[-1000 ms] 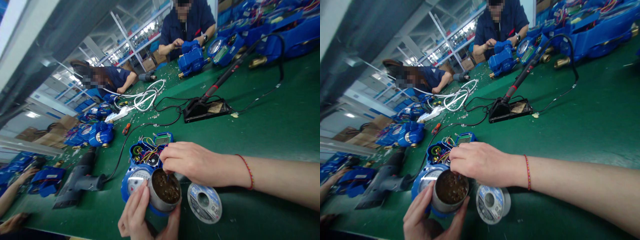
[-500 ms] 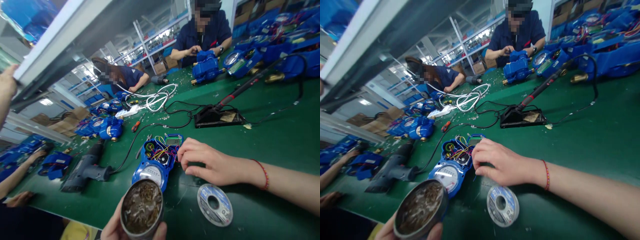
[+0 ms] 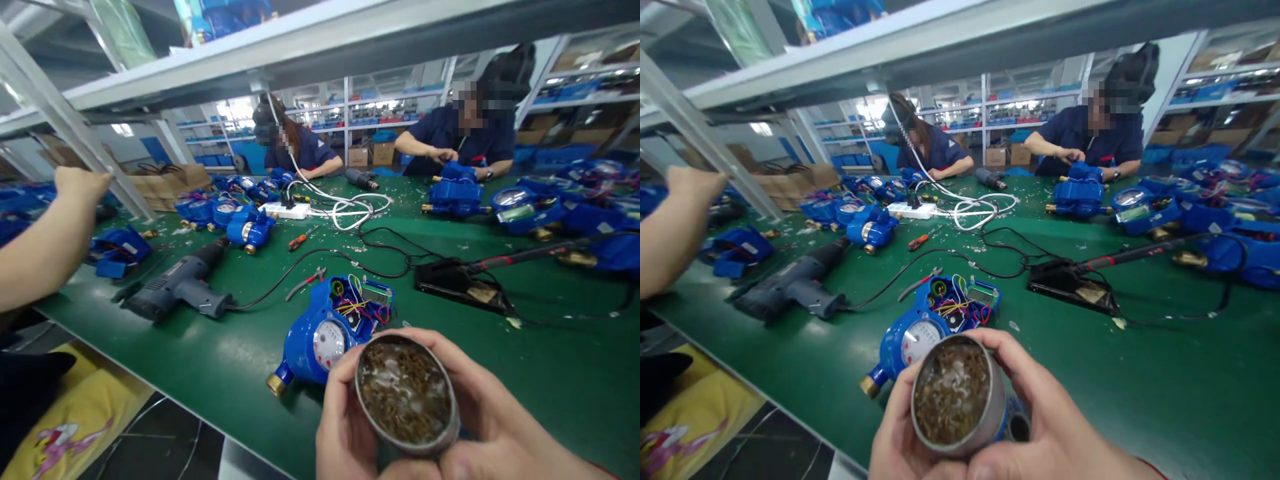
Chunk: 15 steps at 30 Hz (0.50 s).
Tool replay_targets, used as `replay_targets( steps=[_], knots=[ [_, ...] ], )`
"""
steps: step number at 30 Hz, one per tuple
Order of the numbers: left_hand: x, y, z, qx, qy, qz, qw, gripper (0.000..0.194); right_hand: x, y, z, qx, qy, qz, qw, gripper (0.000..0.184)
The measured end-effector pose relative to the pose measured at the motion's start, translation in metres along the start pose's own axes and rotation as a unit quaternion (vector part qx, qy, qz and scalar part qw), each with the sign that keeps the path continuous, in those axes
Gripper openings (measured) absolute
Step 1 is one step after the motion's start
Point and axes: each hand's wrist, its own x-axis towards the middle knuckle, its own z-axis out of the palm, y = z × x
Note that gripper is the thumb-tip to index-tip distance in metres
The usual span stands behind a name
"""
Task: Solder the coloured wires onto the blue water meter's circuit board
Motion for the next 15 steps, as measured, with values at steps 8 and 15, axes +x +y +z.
replay_targets(
  steps=[8, 15],
  knots=[
    [0.002, -0.009, -0.052, 0.262, -0.036, 0.269, 0.926, 0.06, 0.022, -0.008, -0.037, -0.187, 0.1, -0.08, 0.974, 0.066],
    [0.019, 0.004, -0.08, 0.463, 0.117, 0.345, 0.808, 0.035, 0.053, -0.004, -0.058, -0.331, 0.021, -0.046, 0.942, 0.062]
  ],
)
